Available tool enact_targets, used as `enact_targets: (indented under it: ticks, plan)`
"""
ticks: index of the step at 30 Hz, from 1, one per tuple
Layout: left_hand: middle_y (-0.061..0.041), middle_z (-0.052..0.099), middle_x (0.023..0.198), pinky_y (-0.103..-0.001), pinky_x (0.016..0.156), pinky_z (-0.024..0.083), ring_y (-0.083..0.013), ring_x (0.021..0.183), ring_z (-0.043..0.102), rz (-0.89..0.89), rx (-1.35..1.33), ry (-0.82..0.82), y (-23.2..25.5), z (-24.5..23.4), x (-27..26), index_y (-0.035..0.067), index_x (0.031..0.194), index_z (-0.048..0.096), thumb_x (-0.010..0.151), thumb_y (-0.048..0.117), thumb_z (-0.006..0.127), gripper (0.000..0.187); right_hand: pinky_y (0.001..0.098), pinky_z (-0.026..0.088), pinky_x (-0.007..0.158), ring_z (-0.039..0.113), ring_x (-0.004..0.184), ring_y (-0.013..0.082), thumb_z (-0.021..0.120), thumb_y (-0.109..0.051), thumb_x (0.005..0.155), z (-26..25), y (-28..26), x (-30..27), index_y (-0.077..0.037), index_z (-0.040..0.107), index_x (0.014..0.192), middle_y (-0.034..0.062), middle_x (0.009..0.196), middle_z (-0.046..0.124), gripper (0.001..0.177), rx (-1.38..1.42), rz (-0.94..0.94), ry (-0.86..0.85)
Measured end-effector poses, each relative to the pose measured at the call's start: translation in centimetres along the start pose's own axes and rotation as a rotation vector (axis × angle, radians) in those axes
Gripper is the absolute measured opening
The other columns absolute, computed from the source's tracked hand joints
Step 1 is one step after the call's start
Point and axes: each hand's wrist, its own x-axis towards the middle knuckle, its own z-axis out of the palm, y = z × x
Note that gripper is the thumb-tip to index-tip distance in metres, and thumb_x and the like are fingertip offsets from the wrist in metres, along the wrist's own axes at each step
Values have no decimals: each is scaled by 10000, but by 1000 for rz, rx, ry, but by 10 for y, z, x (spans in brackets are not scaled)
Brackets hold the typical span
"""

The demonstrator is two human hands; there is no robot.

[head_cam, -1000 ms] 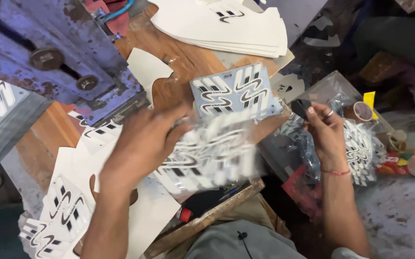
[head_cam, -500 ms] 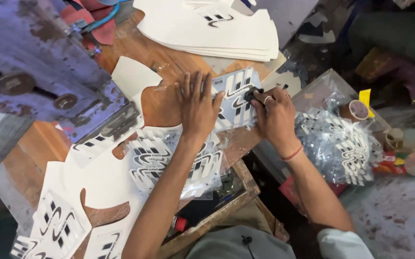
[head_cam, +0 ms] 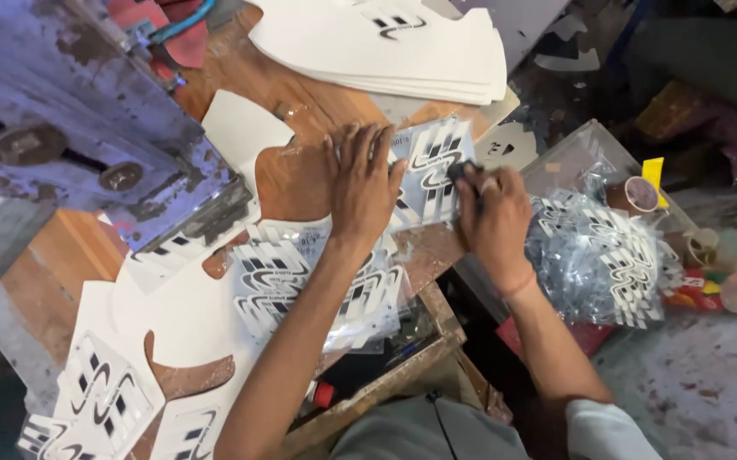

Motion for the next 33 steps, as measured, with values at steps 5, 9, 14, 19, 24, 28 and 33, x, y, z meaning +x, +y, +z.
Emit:
enact_targets:
  ticks: [5, 9, 14, 19, 24, 28, 33]
  plan:
    - [-116, 553, 1413, -625, 1222, 193, -340, 1408, 416, 2, -22, 22, 1, -2, -1, 92, 1398, 565, 970, 355, 673, 514, 376, 509, 613, 659, 669, 253, 780, -124, 881, -47, 2, -18, -46, 773, 1007, 99, 836, 682, 148, 163, 213, -337]
    - [-114, 560, 1389, -619, 1241, 198, -335, 1391, 433, 26, -84, 67, 1, -6, -3, 96, 1399, 557, 947, 291, 687, 509, 307, 468, 552, 633, 626, 151, 797, -113, 913, -66, 9, 13, -55, 805, 1022, 68, 795, 728, 124, 362, 235, -377]
    - [-124, 558, 1382, -609, 1238, 214, -343, 1376, 438, 49, -67, 71, -1, -6, -5, 86, 1409, 552, 934, 175, 664, 496, 354, 494, 618, 651, 675, 224, 750, -95, 1004, 4, -12, 38, 10, 719, 1035, 125, 837, 670, 114, 281, 43, -180]
    - [-97, 583, 1354, -607, 1230, 238, -334, 1366, 465, 33, -49, 96, -7, -3, -3, 110, 1387, 572, 928, 167, 663, 472, 451, 510, 652, 643, 753, 366, 700, -64, 903, 22, -24, 18, 0, 704, 850, 180, 848, 634, 84, 197, -240, -269]
    - [-89, 588, 1370, -624, 1231, 231, -314, 1375, 474, 48, -46, 37, 1, -3, -4, 107, 1388, 577, 910, 136, 633, 482, 500, 502, 781, 633, 888, 410, 733, -104, 960, 58, 7, 64, -15, 743, 992, 206, 956, 653, 95, 164, -195, -164]
    - [-108, 576, 1409, -630, 1223, 225, -331, 1372, 460, 87, -33, 116, -6, 5, 1, 77, 1390, 555, 931, 155, 645, 474, 491, 501, 746, 637, 857, 402, 749, -108, 952, 79, 37, 92, -26, 770, 982, 205, 925, 656, 89, 136, -194, -131]
    - [-107, 583, 1355, -656, 1229, 194, -351, 1382, 448, 113, -109, 109, 1, -6, 5, 61, 1306, 582, 846, 73, 669, 469, 327, 455, 647, 578, 703, 187, 803, -128, 982, 9, 60, 63, 12, 778, 1052, 98, 806, 656, 158, 294, 137, 67]
